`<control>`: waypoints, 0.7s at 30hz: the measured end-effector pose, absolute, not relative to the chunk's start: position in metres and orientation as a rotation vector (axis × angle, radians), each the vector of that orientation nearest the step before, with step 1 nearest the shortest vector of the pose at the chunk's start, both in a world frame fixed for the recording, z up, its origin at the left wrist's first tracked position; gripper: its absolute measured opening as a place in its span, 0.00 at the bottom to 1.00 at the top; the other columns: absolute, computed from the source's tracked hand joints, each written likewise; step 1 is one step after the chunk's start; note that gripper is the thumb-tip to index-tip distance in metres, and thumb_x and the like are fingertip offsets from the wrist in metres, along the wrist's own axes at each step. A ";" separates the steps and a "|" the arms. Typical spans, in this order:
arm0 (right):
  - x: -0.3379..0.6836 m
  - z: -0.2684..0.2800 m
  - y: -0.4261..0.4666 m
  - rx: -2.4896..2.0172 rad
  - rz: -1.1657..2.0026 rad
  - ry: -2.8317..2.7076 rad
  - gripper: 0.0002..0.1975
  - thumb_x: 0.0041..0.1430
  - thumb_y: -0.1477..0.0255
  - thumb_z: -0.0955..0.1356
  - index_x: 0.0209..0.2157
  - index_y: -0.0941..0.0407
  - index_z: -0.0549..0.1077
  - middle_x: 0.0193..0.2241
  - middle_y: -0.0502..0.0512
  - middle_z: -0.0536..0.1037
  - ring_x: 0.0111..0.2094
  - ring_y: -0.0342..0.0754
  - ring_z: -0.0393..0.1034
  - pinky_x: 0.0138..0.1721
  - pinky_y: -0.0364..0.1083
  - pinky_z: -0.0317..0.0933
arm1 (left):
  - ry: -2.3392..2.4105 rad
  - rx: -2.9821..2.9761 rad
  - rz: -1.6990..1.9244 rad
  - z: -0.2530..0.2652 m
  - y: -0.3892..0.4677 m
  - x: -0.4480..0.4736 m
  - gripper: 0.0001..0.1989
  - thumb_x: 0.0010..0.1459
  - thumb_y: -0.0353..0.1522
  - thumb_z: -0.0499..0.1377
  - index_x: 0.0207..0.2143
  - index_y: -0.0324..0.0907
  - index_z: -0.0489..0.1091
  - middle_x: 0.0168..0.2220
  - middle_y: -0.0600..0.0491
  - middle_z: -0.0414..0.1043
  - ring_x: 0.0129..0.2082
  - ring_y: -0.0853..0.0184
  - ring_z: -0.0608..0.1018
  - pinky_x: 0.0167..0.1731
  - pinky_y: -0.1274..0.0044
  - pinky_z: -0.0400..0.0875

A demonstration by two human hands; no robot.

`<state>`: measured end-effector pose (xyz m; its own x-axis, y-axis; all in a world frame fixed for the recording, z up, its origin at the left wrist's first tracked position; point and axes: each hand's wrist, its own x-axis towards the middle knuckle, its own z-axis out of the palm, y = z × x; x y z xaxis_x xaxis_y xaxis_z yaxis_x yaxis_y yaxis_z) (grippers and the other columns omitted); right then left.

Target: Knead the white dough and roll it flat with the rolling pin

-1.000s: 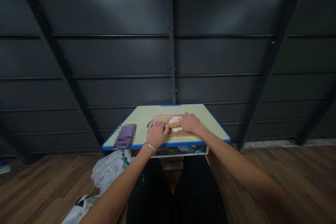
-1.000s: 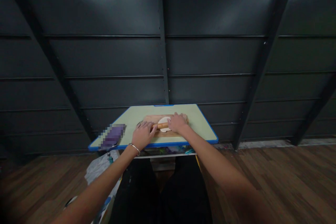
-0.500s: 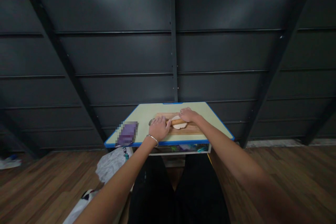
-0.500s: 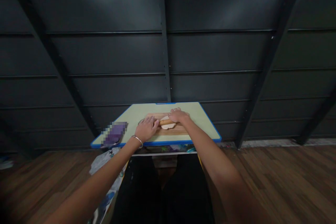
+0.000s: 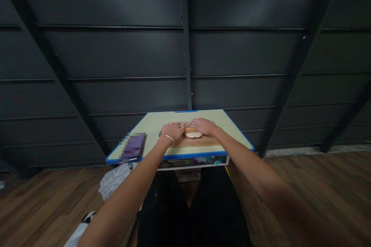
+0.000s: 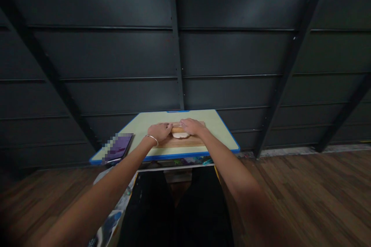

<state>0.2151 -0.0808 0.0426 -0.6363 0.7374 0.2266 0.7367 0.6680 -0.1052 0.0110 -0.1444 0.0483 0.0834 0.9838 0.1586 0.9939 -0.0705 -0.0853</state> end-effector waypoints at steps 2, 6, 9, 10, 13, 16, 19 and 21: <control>0.216 0.043 -0.085 -1.233 -0.031 -2.617 0.23 0.81 0.62 0.55 0.53 0.54 0.78 0.53 0.61 0.83 0.52 0.55 0.77 0.50 0.47 0.65 | -2.053 -2.160 -0.072 0.051 -0.141 0.014 0.32 0.75 0.46 0.39 0.63 0.44 0.75 0.57 0.37 0.80 0.56 0.47 0.81 0.54 0.61 0.72; 0.214 0.045 -0.086 -1.380 -0.059 -2.578 0.25 0.80 0.58 0.56 0.53 0.53 0.80 0.52 0.62 0.83 0.51 0.57 0.78 0.48 0.48 0.66 | -2.121 -2.137 -0.046 0.055 -0.131 0.017 0.35 0.75 0.47 0.36 0.61 0.43 0.77 0.56 0.37 0.81 0.56 0.47 0.81 0.53 0.60 0.72; 0.213 0.045 -0.083 -1.419 -0.035 -2.565 0.27 0.80 0.57 0.55 0.53 0.52 0.81 0.53 0.62 0.83 0.51 0.57 0.78 0.48 0.49 0.66 | -2.150 -2.121 -0.024 0.056 -0.123 0.018 0.37 0.75 0.47 0.34 0.58 0.44 0.79 0.57 0.38 0.81 0.57 0.46 0.81 0.55 0.57 0.71; 0.213 0.045 -0.081 -1.400 -0.030 -2.576 0.27 0.81 0.57 0.54 0.52 0.52 0.81 0.53 0.62 0.83 0.52 0.57 0.78 0.48 0.48 0.66 | -2.155 -2.119 -0.025 0.056 -0.120 0.018 0.37 0.74 0.47 0.34 0.58 0.44 0.79 0.57 0.38 0.80 0.57 0.46 0.81 0.55 0.56 0.70; 0.213 0.045 -0.076 -1.309 -0.008 -2.620 0.30 0.81 0.54 0.54 0.50 0.55 0.82 0.52 0.64 0.83 0.52 0.57 0.78 0.48 0.47 0.65 | -2.152 -2.108 -0.068 0.058 -0.114 0.019 0.35 0.74 0.45 0.35 0.59 0.43 0.78 0.60 0.37 0.78 0.59 0.44 0.79 0.57 0.51 0.68; 0.214 0.045 -0.070 -1.265 0.012 -2.634 0.31 0.80 0.53 0.55 0.49 0.56 0.82 0.51 0.65 0.84 0.50 0.56 0.78 0.47 0.47 0.64 | -2.177 -2.066 -0.114 0.061 -0.106 0.021 0.35 0.73 0.45 0.37 0.59 0.41 0.78 0.61 0.35 0.77 0.60 0.44 0.78 0.58 0.50 0.66; 0.214 0.045 -0.066 -1.265 0.020 -2.646 0.30 0.81 0.54 0.55 0.49 0.58 0.82 0.52 0.65 0.84 0.50 0.56 0.78 0.48 0.46 0.63 | -2.215 -2.080 -0.074 0.064 -0.093 0.023 0.34 0.73 0.44 0.37 0.58 0.40 0.78 0.62 0.36 0.76 0.60 0.46 0.78 0.59 0.52 0.66; 0.214 0.047 -0.063 -1.280 0.017 -2.662 0.31 0.81 0.54 0.54 0.50 0.58 0.82 0.53 0.66 0.83 0.52 0.56 0.77 0.50 0.46 0.63 | -2.234 -2.101 -0.039 0.063 -0.081 0.023 0.33 0.73 0.43 0.39 0.57 0.39 0.78 0.61 0.36 0.77 0.59 0.47 0.79 0.59 0.54 0.67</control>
<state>0.2143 -0.0627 0.0467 -0.6103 0.7751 0.1635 0.7729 0.6279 -0.0912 0.0227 -0.0809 0.0632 -0.0599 0.9956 0.0718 0.9975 0.0624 -0.0323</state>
